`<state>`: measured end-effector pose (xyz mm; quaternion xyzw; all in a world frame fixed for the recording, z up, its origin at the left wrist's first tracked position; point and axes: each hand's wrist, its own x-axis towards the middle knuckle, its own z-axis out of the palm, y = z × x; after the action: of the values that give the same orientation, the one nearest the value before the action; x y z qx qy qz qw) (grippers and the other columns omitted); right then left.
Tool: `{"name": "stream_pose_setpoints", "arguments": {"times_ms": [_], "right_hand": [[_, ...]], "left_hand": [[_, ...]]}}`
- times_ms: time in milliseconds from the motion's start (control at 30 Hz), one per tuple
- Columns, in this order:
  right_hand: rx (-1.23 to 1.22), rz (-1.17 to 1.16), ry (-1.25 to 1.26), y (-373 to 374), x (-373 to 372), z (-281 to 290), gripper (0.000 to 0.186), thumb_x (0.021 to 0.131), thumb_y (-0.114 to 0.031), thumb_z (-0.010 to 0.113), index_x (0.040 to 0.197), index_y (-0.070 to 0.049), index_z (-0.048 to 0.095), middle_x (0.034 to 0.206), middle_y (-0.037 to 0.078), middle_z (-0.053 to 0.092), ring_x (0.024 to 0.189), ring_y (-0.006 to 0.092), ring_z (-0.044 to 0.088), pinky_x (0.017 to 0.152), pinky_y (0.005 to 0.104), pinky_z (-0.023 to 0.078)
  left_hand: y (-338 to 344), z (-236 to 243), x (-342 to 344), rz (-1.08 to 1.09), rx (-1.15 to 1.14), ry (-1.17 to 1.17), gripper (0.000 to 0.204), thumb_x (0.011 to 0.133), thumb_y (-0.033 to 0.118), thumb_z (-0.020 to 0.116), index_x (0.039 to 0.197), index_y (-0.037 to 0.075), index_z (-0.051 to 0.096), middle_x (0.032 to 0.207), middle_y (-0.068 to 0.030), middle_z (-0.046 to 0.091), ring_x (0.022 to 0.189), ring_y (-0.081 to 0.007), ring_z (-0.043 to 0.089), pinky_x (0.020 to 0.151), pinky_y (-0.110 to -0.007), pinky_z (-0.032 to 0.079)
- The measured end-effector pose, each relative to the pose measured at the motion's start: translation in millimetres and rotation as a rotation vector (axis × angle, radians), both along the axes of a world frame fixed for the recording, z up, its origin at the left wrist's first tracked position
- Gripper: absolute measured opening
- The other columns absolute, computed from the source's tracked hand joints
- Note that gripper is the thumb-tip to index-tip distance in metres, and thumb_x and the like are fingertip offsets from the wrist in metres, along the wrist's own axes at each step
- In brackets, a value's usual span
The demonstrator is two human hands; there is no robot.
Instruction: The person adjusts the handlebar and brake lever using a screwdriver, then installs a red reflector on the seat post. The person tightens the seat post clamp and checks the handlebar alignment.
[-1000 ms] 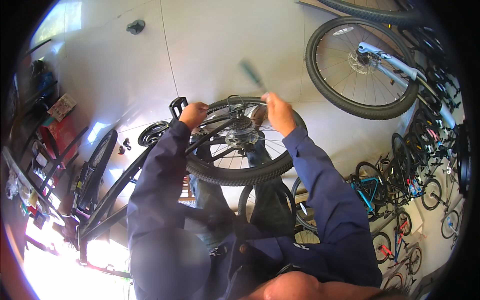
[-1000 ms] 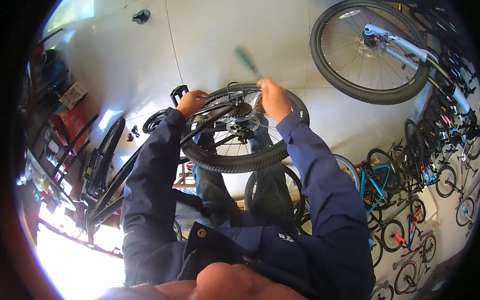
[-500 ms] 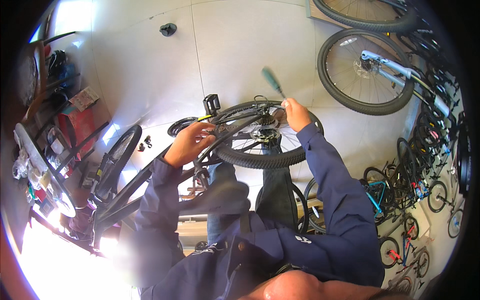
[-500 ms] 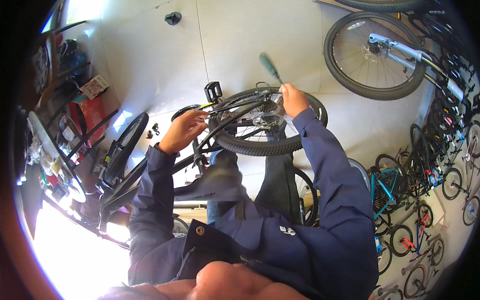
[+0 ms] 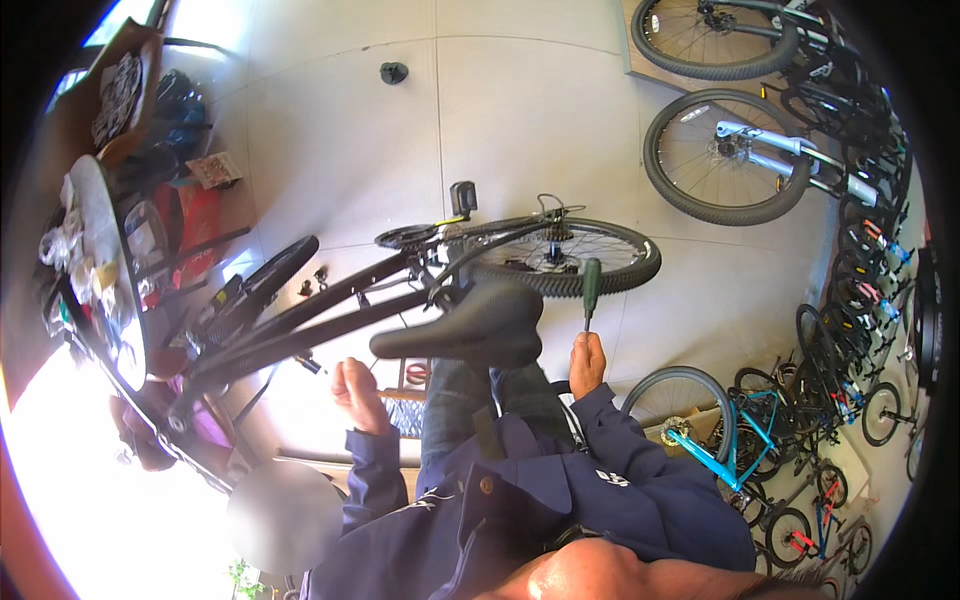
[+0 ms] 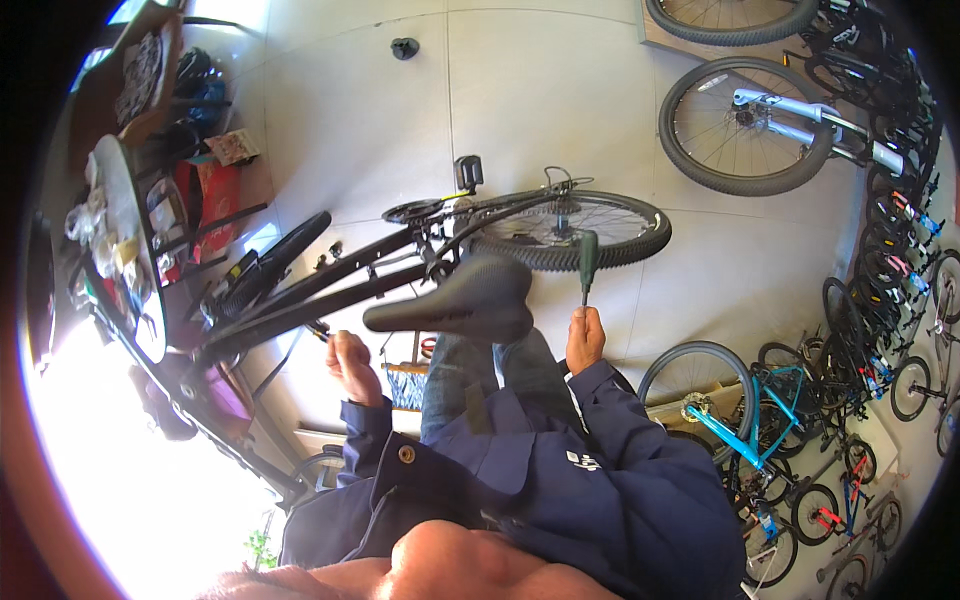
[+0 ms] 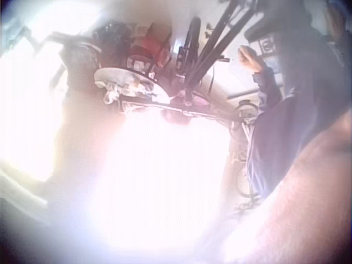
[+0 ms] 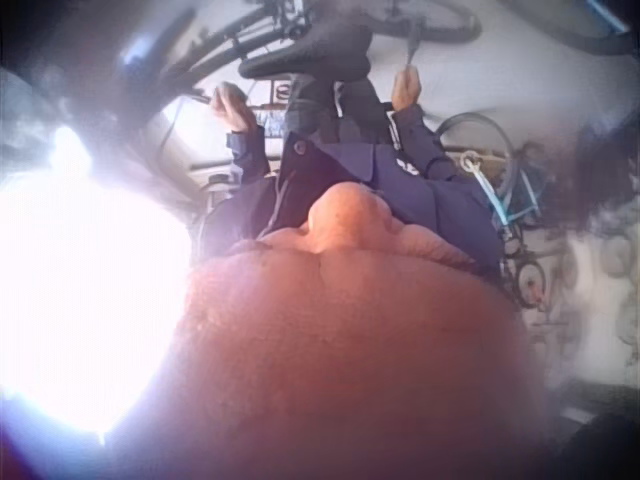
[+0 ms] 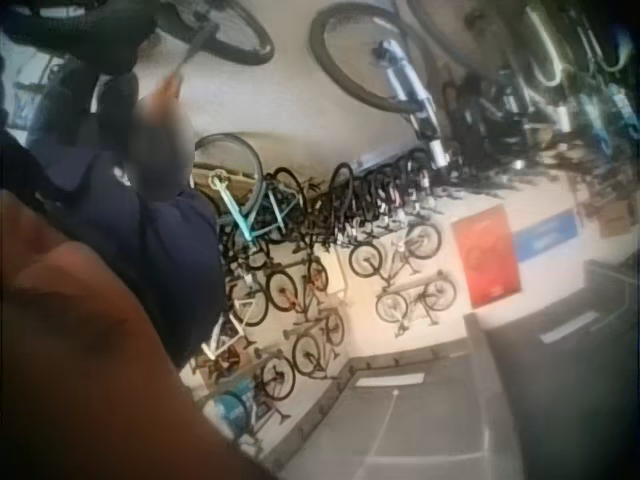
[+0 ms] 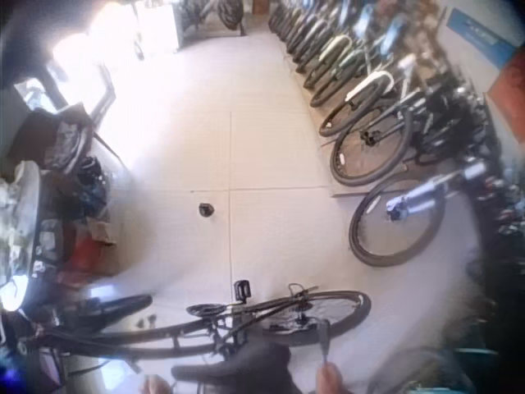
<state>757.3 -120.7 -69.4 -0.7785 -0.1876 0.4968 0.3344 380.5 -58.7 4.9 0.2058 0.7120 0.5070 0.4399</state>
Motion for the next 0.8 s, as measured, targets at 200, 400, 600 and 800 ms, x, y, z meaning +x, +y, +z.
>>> {"name": "stream_pose_setpoints", "arguments": {"times_ms": [200,400,600,800], "right_hand": [[-0.119,-0.179,0.34,-95.9,-36.7,-1.5,0.036,0.108,-0.036,0.058,0.079,-0.017,0.044,0.062,-0.009,0.037,0.05,0.0032,0.031,0.046,0.0253,0.024],[0.104,-0.107,0.034,-55.2,-55.6,13.3,0.043,0.108,-0.036,0.058,0.077,-0.006,0.055,0.066,-0.003,0.05,0.06,0.0086,0.045,0.056,0.0299,0.037],[0.206,0.187,-0.506,66.7,-89.6,12.4,0.047,0.111,-0.044,0.047,0.125,-0.007,0.072,0.112,0.017,0.076,0.103,0.0342,0.071,0.089,0.043,0.054],[0.107,0.084,-0.714,82.5,-105.9,-11.3,0.057,0.109,-0.049,0.044,0.111,0.0,0.073,0.107,0.029,0.073,0.103,0.0511,0.066,0.089,0.056,0.053]], "left_hand": [[-129.0,-21.4,33.6,-0.145,-0.332,-0.318,0.037,0.113,0.035,0.051,0.089,0.008,0.058,0.066,0.0031,0.049,0.054,-0.0051,0.043,0.048,-0.023,0.033],[-167.1,65.9,0.0,-0.229,-0.233,0.037,0.019,0.106,0.009,0.06,0.122,0.0,0.063,0.106,-0.0073,0.065,0.089,-0.0129,0.063,0.075,-0.027,0.053],[-154.6,193.5,-164.4,0.061,-0.097,1.176,0.039,0.095,0.008,0.072,0.129,-0.002,0.055,0.128,-0.0192,0.056,0.112,-0.0314,0.061,0.096,-0.045,0.051],[-174.9,150.9,-234.8,0.184,-0.351,0.964,0.058,0.096,0.035,0.075,0.132,0.001,0.045,0.117,-0.023,0.061,0.103,-0.035,0.064,0.089,-0.048,0.051]]}}
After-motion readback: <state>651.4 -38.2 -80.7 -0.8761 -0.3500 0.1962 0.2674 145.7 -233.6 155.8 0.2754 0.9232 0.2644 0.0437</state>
